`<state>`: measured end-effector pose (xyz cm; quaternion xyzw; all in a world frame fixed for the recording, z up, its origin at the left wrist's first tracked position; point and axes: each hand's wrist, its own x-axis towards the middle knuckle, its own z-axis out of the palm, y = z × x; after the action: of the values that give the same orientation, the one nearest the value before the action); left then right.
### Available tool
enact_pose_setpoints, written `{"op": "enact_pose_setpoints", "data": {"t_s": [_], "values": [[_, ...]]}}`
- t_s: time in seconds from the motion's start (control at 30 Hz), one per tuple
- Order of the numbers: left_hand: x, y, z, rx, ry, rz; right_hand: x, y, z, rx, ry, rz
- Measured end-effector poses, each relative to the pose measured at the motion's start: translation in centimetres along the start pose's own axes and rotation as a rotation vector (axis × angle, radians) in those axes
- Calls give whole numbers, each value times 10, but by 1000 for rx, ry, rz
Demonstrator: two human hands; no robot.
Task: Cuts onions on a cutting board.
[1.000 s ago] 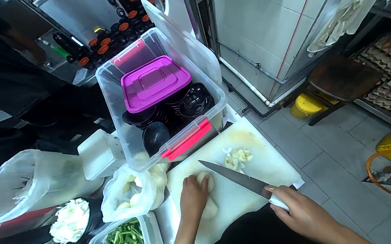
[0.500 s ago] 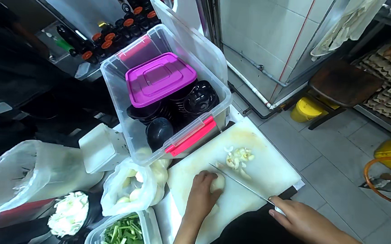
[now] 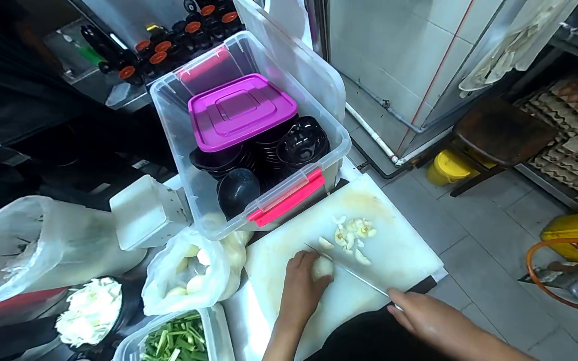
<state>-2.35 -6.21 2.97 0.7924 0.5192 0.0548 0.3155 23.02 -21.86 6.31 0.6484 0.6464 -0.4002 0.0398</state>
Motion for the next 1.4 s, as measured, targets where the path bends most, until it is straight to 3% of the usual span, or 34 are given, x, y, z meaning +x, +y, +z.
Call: {"op": "enact_pose_setpoints", "data": {"t_s": [0.1,0.27,0.33,0.47,0.6,0.67,0.77,0.97,1.1,1.2,1.4], "values": [[1,2,-1,6,-24,-26,34,-20,-11,42,-119,36],[-2,2,0,37,-12,-26,52,-38,-22,16,-113,62],[-9,4,2,60,48,-9,42,-36,-19,-33,-37,111],[-20,15,15,133,434,198,12,-20,-10,-52,187,162],[-4,29,33,267,442,273,-6,-2,4,-147,504,79],[10,31,41,344,393,294,-10,4,7,-176,560,78],[23,38,33,382,319,276,-18,6,4,-140,512,82],[9,24,-5,81,408,106,-28,7,1,61,383,71],[-14,25,-4,-12,120,-118,-27,8,1,200,352,72],[-12,16,5,105,43,-153,-23,6,-5,225,305,101],[15,-26,-48,124,208,-325,-19,6,-23,304,142,94]]}}
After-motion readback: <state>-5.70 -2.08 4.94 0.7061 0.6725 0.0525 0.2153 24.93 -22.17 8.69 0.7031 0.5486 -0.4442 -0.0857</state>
